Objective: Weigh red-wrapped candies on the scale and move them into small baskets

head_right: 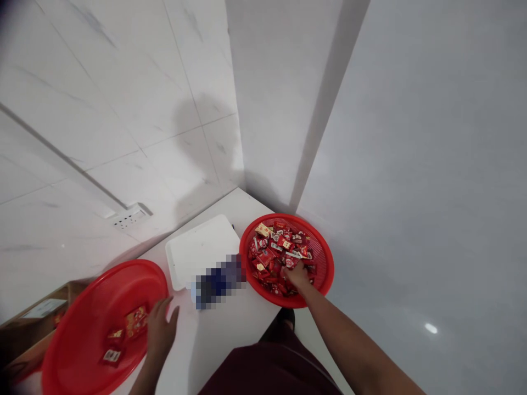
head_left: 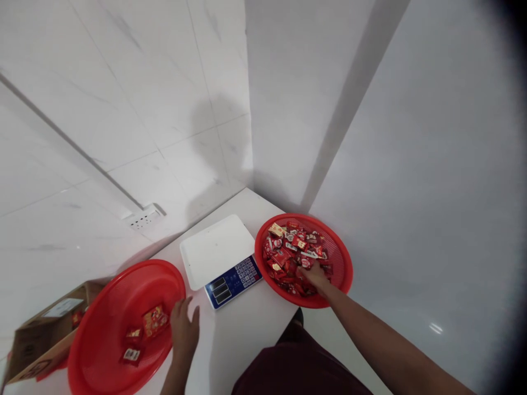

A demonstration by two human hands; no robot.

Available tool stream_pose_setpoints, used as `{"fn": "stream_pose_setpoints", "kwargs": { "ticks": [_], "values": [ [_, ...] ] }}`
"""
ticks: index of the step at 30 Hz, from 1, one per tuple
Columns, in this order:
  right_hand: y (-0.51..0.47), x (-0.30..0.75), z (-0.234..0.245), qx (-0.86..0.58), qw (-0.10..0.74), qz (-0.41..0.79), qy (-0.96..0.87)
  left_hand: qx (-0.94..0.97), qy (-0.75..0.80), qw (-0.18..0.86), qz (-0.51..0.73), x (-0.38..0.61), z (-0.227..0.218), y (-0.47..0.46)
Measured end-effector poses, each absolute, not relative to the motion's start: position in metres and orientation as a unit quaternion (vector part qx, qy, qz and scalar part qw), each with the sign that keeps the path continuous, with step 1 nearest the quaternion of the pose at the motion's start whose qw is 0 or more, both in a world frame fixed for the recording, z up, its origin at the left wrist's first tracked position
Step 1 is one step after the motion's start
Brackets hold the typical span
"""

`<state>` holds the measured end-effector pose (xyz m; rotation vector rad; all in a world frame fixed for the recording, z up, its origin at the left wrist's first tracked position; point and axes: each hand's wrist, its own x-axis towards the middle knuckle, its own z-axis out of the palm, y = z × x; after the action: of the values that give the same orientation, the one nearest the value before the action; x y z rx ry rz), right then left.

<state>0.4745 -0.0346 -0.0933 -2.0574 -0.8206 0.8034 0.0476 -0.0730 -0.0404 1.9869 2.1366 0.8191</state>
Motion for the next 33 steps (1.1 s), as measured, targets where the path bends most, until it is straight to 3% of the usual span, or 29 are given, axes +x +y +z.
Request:
{"fn": "stream_pose_setpoints", "kwargs": {
  "ticks": [10,15,19,27,33],
  "values": [
    [-0.047,0.475,-0.061,-0.701,0.534,0.442,-0.167,0.681,0.628,0.257,0.275,0.157,-0.033,-0.081],
    [-0.048,0.48,-0.045,-0.662,0.576,0.468,-0.107,0.651,0.61,0.341,0.296,0.172,-0.027,-0.079],
    [-0.046,0.471,-0.025,-0.599,0.603,0.52,-0.08,0.592,0.572,0.472,0.315,0.189,-0.01,-0.071],
    [-0.047,0.428,0.039,-0.493,0.537,0.664,-0.165,0.213,0.384,0.852,0.283,0.246,0.05,-0.047],
    [-0.054,0.412,0.051,-0.468,0.479,0.693,-0.267,0.128,0.364,0.866,0.318,0.257,0.055,-0.037]
  ]
}}
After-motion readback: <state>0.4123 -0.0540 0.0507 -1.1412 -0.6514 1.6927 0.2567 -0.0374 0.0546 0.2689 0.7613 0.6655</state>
